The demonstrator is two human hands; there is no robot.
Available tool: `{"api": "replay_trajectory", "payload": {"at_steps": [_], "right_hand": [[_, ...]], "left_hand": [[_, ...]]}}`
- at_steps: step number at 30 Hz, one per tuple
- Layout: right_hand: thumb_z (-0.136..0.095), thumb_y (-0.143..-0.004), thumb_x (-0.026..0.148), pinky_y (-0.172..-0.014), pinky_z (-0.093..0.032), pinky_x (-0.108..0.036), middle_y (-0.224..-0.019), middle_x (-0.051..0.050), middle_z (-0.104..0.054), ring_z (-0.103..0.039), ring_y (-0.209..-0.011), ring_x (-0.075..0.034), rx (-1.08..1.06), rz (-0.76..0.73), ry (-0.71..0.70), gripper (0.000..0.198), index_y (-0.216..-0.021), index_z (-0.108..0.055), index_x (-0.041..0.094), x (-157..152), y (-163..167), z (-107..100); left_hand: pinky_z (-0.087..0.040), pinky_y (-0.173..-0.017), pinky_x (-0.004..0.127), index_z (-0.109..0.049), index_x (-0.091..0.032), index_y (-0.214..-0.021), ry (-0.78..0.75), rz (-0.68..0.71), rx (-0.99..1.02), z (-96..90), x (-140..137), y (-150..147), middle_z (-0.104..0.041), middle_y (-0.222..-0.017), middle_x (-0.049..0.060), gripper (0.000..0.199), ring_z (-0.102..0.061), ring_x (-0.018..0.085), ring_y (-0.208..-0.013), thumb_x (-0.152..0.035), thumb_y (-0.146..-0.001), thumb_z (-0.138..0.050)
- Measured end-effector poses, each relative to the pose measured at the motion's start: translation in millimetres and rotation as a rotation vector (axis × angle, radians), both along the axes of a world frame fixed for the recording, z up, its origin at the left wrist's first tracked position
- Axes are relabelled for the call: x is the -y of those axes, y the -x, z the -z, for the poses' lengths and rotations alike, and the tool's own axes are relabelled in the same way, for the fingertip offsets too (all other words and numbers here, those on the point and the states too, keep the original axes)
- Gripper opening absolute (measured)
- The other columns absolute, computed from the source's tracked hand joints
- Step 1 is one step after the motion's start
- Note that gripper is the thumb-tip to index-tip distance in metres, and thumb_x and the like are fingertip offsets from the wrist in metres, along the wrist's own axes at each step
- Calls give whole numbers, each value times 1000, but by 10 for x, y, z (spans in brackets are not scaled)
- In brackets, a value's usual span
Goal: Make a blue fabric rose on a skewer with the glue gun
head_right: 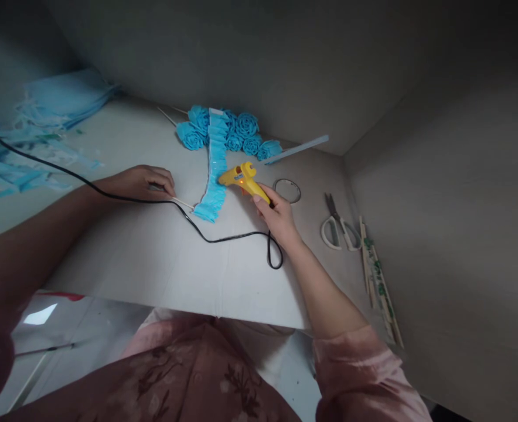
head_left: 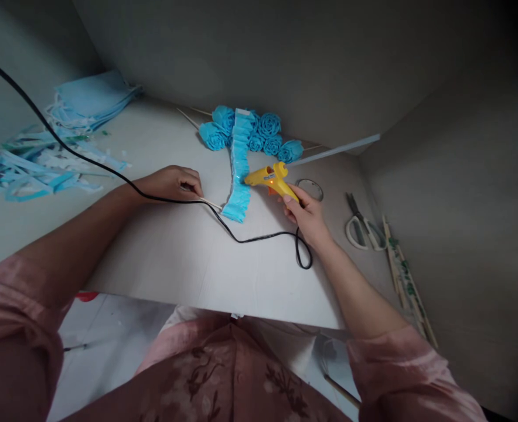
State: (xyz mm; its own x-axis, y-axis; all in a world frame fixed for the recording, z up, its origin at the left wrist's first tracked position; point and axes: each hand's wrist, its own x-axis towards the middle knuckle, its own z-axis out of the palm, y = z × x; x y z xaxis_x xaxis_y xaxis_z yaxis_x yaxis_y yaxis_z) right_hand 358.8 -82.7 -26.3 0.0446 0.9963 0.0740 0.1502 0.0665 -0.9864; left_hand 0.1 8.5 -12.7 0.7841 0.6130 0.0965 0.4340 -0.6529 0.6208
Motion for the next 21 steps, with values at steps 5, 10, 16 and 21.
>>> {"api": "replay_trajectory", "payload": {"at_steps": [5,10,16,21], "right_hand": [[-78,-78,58,-44,-27,-22,-87,-1,-69,-46,-56,-7,-49,76,-2,53,-120,-75,26,-12,-46,-11],[-75,-79,60,-45,-29,-23,-87,-2,-69,-46,-56,-9,13,25,13,56,-124,-74,26,-9,-13,5],[-72,-82,57,-48,-30,-24,-83,-1,-68,-47,-57,-9,92,19,46,54,-125,-73,23,-16,-4,-2],[-71,-82,53,-47,-30,-24,-79,0,-65,-46,-54,-9,166,-71,92,47,-116,-75,21,-128,-98,-175]], "left_hand": [[-49,-79,22,-78,-18,-84,0,-8,-17,-2,6,-4,-72,-90,6,43,-67,16,-83,-57,-92,-62],[-48,-79,21,-77,-18,-84,-7,4,-8,21,-15,8,-72,-89,6,43,-66,15,-83,-57,-92,-62],[-48,-77,20,-76,-17,-82,-34,20,23,50,-25,17,-71,-87,5,38,-67,14,-81,-51,-93,-63],[-47,-80,20,-77,-18,-83,-37,29,14,78,-41,30,-72,-89,5,40,-66,14,-83,-53,-95,-61]]}}
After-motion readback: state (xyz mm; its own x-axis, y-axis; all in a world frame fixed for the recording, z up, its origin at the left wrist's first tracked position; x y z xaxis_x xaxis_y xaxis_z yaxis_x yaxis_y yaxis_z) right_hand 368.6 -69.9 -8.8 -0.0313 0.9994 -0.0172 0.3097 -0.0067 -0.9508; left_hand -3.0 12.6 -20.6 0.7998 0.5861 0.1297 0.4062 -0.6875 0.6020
